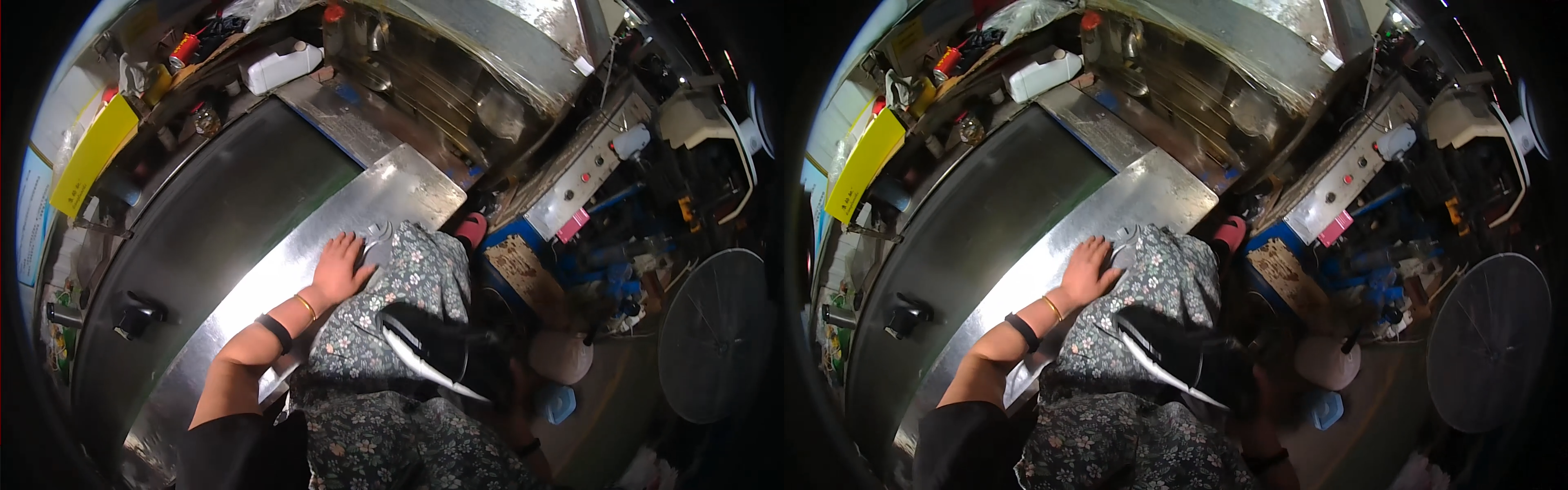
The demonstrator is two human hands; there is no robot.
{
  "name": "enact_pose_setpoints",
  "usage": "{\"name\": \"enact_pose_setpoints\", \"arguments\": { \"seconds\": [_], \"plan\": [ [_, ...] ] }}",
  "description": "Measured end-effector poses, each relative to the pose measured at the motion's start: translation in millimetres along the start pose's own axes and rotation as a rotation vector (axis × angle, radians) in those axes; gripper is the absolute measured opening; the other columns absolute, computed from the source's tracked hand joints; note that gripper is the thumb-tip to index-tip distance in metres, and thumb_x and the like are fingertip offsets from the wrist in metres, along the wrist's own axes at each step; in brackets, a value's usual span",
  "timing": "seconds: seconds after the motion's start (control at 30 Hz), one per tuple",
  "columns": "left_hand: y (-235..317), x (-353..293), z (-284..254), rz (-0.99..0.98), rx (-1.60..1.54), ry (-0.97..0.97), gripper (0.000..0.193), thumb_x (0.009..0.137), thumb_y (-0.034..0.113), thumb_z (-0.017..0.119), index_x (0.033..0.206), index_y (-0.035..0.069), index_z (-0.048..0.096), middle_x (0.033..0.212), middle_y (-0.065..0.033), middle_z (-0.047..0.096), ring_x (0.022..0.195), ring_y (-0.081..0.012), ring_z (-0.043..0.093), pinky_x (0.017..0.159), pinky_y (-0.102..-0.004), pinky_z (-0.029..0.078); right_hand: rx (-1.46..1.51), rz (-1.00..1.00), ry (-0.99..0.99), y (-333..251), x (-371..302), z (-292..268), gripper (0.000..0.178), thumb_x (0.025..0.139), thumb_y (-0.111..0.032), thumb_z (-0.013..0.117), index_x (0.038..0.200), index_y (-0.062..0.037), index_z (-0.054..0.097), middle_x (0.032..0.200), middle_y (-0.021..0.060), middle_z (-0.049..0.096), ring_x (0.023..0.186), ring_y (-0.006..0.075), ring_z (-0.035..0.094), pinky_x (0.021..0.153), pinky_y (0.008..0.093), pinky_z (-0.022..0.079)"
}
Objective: Picking up shoes from a conveyor belt, loading them into a processing machine, and removing them after a cycle.
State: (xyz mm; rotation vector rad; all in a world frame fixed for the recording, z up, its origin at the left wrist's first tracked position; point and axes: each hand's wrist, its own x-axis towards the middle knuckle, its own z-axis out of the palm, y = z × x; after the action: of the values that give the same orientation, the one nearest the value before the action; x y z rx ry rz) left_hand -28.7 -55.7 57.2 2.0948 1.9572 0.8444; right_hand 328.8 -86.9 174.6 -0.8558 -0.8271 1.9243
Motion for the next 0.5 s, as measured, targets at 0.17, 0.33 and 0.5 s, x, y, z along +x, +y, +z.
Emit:
{"name": "enact_pose_setpoints", "arguments": {
  "seconds": [0.17, 0.33, 0.5],
  "plan": [
    [-16, -21, 20, 0.054, 0.132, -0.004, 0.050, 0.085, 0.029, 0.061, 0.128, 0.003, 0.053, 0.131, -0.0272, 0.049, 0.123, -0.0431, 0.047, 0.106, -0.0491, 0.036, 0.383, 0.096, -0.076, -18, 125, -8, 0.059, 0.096, -0.044, 0.042, 0.136, 0.0001, 0.046, 0.137, 0.0139, 0.052, 0.125, 0.0276, 0.051, 0.110, 0.0391, 0.037],
    [-10, -13, 18, 0.055, 0.108, -0.033, 0.050, 0.085, 0.028, 0.060, 0.129, 0.004, 0.053, 0.131, -0.0253, 0.051, 0.123, -0.0415, 0.048, 0.106, -0.0490, 0.036, -0.161, -0.218, 0.217, -23, 324, -3, 0.043, 0.084, -0.026, 0.069, 0.118, -0.0019, 0.060, 0.108, 0.0087, 0.066, 0.098, 0.0215, 0.064, 0.087, 0.0360, 0.051],
    [-6, -8, 16, 0.057, 0.127, -0.036, 0.049, 0.085, 0.027, 0.061, 0.128, 0.004, 0.054, 0.130, -0.0241, 0.052, 0.122, -0.0403, 0.049, 0.105, -0.0479, 0.038, -1.319, -0.473, 0.448, 15, 447, -16, 0.061, 0.079, -0.033, 0.070, 0.121, 0.0084, 0.053, 0.107, 0.0312, 0.063, 0.104, 0.0436, 0.060, 0.089, 0.0429, 0.047]
  ]
}}
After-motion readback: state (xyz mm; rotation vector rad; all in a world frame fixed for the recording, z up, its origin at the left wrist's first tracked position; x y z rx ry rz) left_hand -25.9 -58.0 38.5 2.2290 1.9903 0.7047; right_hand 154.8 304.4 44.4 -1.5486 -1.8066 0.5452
